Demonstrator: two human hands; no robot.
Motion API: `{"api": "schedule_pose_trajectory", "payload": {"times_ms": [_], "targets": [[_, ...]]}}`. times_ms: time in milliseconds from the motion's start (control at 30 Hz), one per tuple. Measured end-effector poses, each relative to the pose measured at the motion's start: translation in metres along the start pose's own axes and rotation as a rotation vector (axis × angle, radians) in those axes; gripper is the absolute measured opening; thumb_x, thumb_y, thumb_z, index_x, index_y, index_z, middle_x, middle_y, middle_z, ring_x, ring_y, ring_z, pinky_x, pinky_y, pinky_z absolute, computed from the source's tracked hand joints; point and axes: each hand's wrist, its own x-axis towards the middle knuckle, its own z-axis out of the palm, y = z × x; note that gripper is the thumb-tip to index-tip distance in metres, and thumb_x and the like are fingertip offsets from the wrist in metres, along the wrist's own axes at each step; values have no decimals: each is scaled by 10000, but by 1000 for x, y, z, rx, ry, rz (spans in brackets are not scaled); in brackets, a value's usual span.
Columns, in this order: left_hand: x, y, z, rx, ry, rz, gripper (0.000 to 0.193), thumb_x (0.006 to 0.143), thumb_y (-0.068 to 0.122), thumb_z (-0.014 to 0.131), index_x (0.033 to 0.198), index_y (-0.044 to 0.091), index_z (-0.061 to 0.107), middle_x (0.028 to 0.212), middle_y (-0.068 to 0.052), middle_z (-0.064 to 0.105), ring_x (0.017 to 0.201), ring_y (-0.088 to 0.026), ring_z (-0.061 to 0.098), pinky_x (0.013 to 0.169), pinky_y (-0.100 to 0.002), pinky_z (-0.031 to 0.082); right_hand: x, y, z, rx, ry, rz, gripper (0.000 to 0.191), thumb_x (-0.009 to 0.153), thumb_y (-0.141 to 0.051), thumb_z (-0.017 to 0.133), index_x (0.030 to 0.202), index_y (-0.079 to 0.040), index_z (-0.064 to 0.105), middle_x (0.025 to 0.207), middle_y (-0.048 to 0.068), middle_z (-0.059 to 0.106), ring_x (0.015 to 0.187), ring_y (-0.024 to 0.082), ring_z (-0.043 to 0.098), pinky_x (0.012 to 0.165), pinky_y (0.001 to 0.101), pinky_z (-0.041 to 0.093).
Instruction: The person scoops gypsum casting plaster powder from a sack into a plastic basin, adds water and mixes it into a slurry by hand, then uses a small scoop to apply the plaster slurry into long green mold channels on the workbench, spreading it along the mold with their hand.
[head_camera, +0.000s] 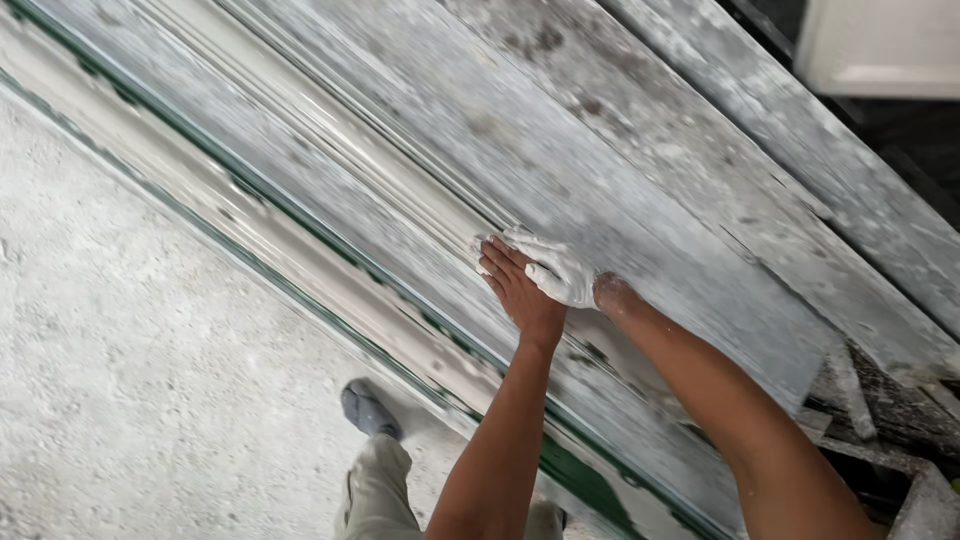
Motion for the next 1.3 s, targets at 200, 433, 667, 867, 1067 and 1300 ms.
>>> {"api": "schedule_pose_trajectory", "payload": {"times_ms": [200, 433, 667, 867, 1067, 1300], "targets": [[-167, 57, 72, 19, -15, -13, 1038, 930, 461, 629, 1603, -114, 88, 1677, -336, 119, 1545, -532, 146, 1235, -592, 178, -197, 40, 9, -54, 137, -55, 492, 991, -247, 549, 1417, -3, 554, 1474, 229, 569, 1391, 384, 512, 1140, 430, 419], [-343, 122, 132, -47, -58, 66, 1046, 935, 433, 655, 1577, -115, 38, 1645, -372, 46, 1523, -570, 60, 1206, -642, 140, -446, 92, 24, -18, 191, 199, 511, 1021, -277, 446, 1463, -35, 527, 1428, 256, 578, 1334, 415, 525, 1130, 478, 384], [-456, 158, 174, -61, -104, 74, 856, 997, 200, 563, 1624, -60, 42, 1701, -344, 35, 1566, -562, 10, 1250, -637, 107, -626, 110, 86, 490, 825, 377, 423, 1145, -377, 360, 1401, -130, 589, 1424, 133, 658, 1362, 255, 633, 1149, 379, 500], [-568, 192, 189, -48, -381, 48, 1032, 858, 134, 652, 1634, -60, 1, 1727, -340, -1, 1594, -558, -35, 1285, -614, 68, -638, 93, 140, 1609, 818, 632, 631, 1012, -437, 447, 1470, -4, 490, 1505, 158, 531, 1370, 272, 527, 1135, 387, 435], [-621, 204, 171, -113, -1113, 209, 673, 772, 227, 856, 1362, 103, 558, 1600, -313, 166, 1494, -467, 143, 1207, -554, 178, -694, 135, 140, 1762, 704, -118, 678, 913, -401, 601, 1467, -35, 461, 1518, 116, 476, 1382, 238, 499, 1129, 350, 460], [-473, 91, 103, -777, -730, 657, 404, 1099, 349, 469, 1308, 10, 536, 1247, -222, 569, 1169, -346, 593, 1013, -484, 546, -615, 146, 82, 332, 655, 884, 455, 1104, -367, 413, 1407, -109, 634, 1496, 118, 658, 1347, 207, 690, 1109, 356, 616]]}}
